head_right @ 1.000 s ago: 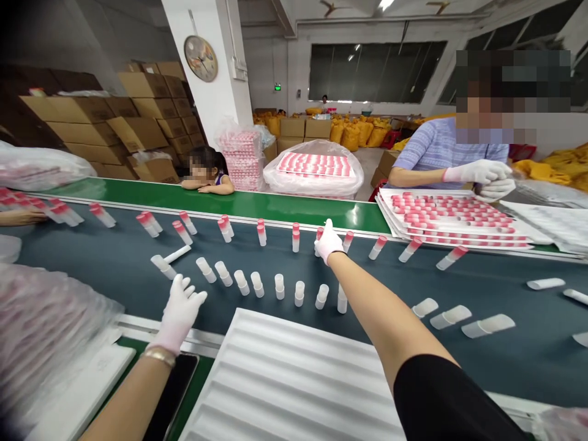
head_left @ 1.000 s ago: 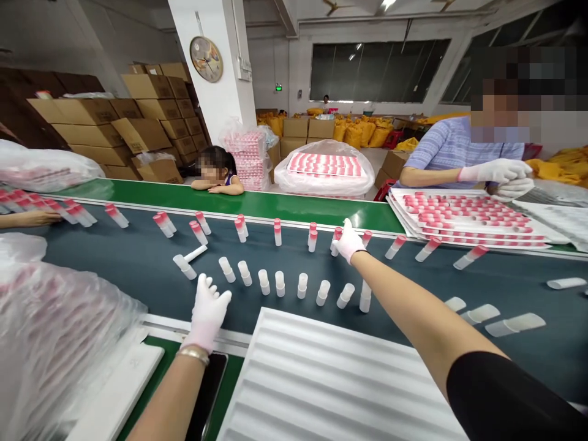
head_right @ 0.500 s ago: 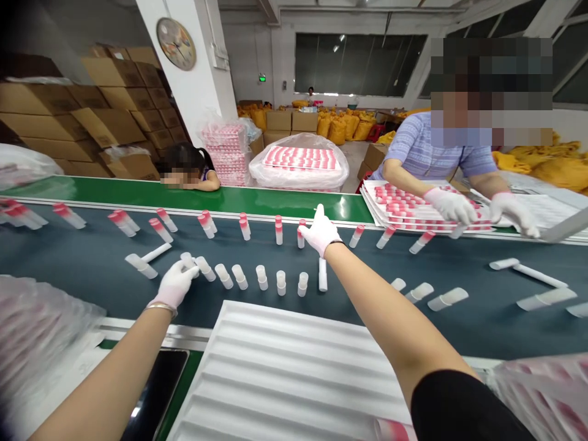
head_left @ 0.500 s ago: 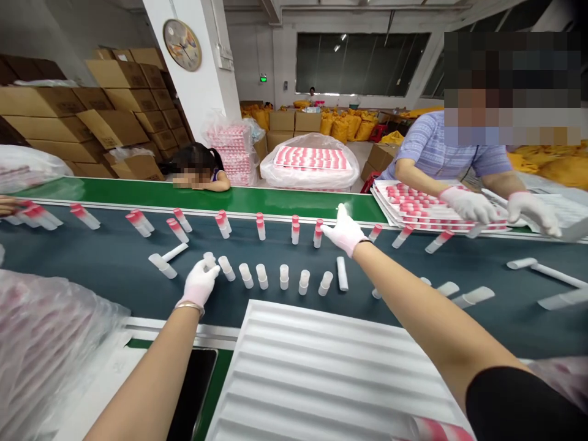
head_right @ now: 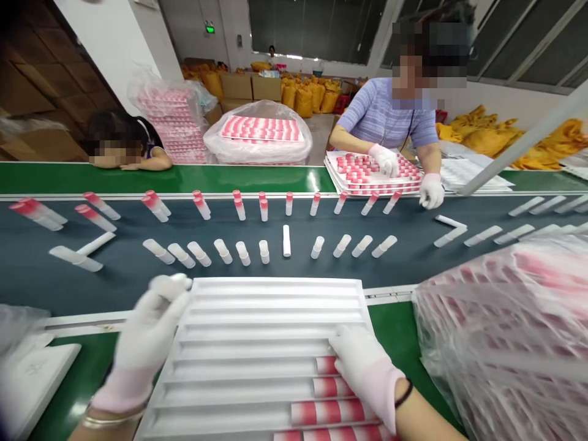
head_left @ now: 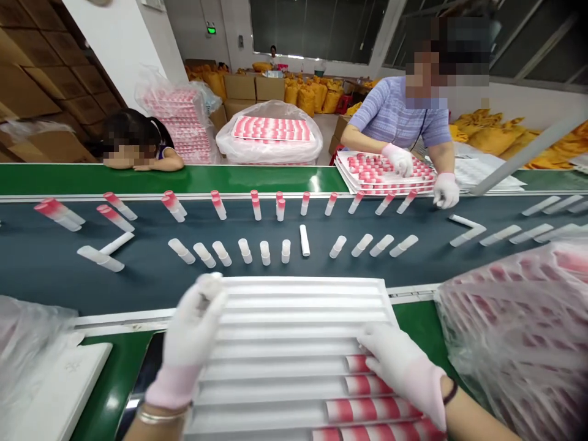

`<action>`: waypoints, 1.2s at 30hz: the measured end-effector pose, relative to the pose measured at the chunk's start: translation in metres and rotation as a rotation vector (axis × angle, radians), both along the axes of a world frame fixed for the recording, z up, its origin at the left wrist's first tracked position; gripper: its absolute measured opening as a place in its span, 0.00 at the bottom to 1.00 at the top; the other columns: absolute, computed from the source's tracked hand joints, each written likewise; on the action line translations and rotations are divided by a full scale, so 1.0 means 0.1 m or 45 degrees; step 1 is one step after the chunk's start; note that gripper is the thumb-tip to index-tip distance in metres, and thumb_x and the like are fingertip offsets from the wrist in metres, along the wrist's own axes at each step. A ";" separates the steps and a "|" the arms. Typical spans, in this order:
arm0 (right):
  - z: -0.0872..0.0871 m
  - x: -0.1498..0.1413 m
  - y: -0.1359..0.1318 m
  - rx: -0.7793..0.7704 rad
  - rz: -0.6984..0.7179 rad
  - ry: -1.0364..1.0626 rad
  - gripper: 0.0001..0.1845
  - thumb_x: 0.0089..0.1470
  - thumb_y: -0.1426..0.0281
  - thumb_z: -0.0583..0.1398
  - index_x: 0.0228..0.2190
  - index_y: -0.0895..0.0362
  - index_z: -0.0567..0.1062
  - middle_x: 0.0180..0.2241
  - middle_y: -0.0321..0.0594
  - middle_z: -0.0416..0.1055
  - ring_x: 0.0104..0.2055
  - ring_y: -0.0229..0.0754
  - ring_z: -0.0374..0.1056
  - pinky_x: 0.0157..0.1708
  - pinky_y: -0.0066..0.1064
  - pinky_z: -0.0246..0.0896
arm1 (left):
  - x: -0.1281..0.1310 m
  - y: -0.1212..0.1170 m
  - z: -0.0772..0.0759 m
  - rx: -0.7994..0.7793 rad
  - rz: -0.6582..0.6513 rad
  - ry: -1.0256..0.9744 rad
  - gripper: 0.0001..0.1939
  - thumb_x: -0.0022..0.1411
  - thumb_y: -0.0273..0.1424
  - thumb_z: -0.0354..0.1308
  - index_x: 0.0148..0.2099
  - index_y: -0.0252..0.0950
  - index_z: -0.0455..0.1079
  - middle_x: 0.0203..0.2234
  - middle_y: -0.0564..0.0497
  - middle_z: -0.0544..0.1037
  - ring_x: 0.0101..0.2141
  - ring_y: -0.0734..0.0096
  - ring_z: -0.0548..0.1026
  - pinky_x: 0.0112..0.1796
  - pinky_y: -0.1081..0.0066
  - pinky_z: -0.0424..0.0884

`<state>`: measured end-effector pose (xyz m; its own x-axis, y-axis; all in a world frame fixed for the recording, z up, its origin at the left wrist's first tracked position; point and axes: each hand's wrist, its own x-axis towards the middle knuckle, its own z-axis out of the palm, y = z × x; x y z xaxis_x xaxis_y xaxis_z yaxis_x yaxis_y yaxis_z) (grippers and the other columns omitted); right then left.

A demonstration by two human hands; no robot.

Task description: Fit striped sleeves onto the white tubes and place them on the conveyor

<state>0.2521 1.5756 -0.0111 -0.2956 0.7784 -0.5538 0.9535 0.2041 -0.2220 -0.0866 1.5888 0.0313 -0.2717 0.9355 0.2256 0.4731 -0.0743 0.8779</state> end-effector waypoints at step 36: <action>1.06 -0.75 0.33 0.293 0.017 1.501 0.18 0.47 0.76 0.63 0.42 0.55 0.73 0.35 0.37 0.72 0.34 0.36 0.69 0.36 0.27 0.68 | 0.78 -0.27 0.16 -0.253 -0.733 -0.237 0.07 0.65 0.33 0.54 0.40 0.37 0.72 0.31 0.51 0.73 0.34 0.67 0.70 0.37 0.69 0.69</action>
